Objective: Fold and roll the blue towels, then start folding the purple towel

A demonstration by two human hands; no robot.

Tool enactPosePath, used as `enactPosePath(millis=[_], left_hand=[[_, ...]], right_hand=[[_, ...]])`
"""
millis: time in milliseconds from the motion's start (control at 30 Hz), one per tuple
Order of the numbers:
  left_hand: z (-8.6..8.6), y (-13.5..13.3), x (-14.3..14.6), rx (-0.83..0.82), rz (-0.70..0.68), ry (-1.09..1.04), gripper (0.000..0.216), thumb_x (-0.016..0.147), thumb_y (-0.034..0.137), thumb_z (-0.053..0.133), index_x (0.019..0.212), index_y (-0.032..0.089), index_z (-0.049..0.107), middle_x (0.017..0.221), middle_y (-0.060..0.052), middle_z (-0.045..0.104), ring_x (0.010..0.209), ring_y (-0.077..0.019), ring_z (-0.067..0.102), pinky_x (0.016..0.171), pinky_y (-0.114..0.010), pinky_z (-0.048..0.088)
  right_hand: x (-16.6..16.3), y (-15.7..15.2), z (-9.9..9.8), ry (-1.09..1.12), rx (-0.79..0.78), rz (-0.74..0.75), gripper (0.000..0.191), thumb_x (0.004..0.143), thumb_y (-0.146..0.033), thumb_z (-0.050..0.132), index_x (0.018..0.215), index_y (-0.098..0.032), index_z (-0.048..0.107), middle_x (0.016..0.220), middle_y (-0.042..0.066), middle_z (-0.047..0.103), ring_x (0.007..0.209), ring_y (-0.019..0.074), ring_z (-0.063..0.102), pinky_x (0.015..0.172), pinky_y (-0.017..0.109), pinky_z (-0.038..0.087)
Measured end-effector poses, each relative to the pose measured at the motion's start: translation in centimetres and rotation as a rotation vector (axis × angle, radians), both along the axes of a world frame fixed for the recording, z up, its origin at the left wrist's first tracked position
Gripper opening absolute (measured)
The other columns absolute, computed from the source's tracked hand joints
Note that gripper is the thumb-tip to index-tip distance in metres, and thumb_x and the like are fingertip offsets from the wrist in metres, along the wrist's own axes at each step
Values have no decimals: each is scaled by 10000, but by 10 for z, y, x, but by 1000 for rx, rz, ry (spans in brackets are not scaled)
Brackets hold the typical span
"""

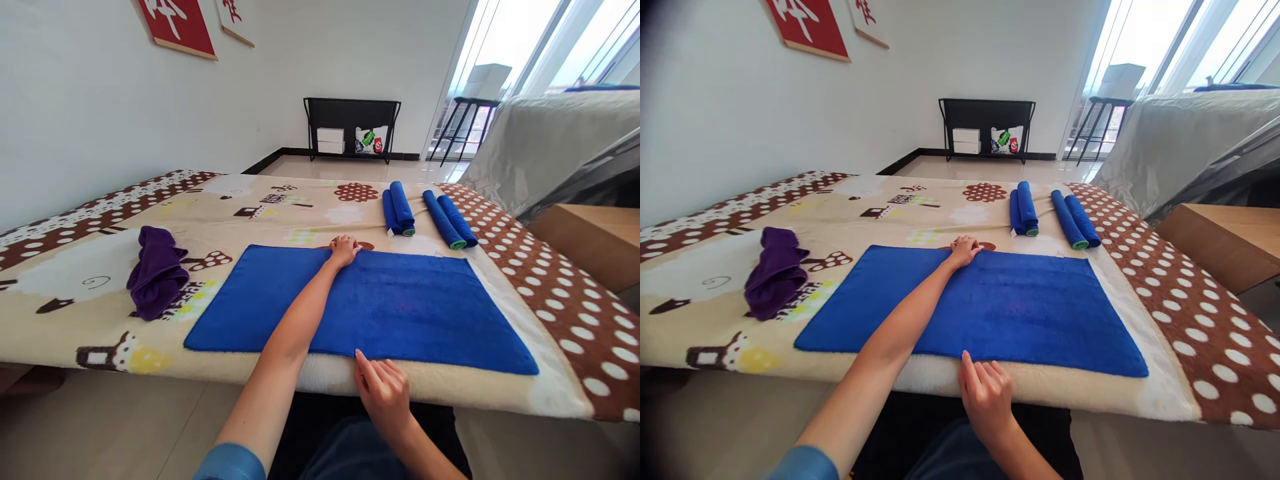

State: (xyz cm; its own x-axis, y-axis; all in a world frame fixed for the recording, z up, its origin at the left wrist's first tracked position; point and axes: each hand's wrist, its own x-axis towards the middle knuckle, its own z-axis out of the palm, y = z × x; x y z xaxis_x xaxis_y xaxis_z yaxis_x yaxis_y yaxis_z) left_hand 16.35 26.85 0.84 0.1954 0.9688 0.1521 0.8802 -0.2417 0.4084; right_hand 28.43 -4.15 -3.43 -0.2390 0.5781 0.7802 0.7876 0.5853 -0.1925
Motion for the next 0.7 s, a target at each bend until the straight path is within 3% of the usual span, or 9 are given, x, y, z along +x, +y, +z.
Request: enactPosePath(millis=[200, 400, 500, 600, 700], left_hand=[[19, -2, 0, -9, 38, -93, 120, 927, 300, 561, 889, 213, 634, 1133, -86, 656, 1177, -281, 488, 998, -471, 358], [55, -6, -1, 3, 79, -270, 70, 885, 234, 588, 823, 207, 606, 967, -57, 698, 1084, -263, 564, 998, -481, 358], [80, -8, -7, 36, 106, -409, 81, 857, 203, 604, 779, 196, 583, 891, -46, 685, 995, -238, 596, 953, -432, 404], [112, -11, -16, 86, 114, -585, 92, 852, 193, 597, 765, 190, 565, 825, -34, 659, 883, -200, 607, 859, -355, 457], [150, -14, -29, 130, 107, -763, 101, 844, 223, 615, 765, 184, 565, 760, -21, 626, 783, -175, 600, 756, -309, 479]], right_hand=[[3, -3, 9, 49, 42, 48, 222, 917, -57, 556, 1098, -121, 668, 531, -38, 541, 455, 115, 484, 525, 309, 342], [5, -8, 36, 166, 74, 56, 256, 888, -33, 576, 1087, -167, 667, 564, -55, 598, 452, 92, 534, 542, 281, 417], [16, -6, 67, 213, 113, 56, 247, 878, -42, 603, 1068, -182, 675, 564, -67, 612, 451, 83, 559, 581, 261, 473], [38, -2, 111, 261, 131, 27, 204, 893, -105, 614, 1038, -226, 691, 590, -63, 649, 456, 83, 580, 594, 244, 522], [63, 7, 159, 345, 103, -103, 123, 906, -232, 633, 1001, -261, 706, 631, -49, 691, 496, 107, 634, 550, 238, 543]])
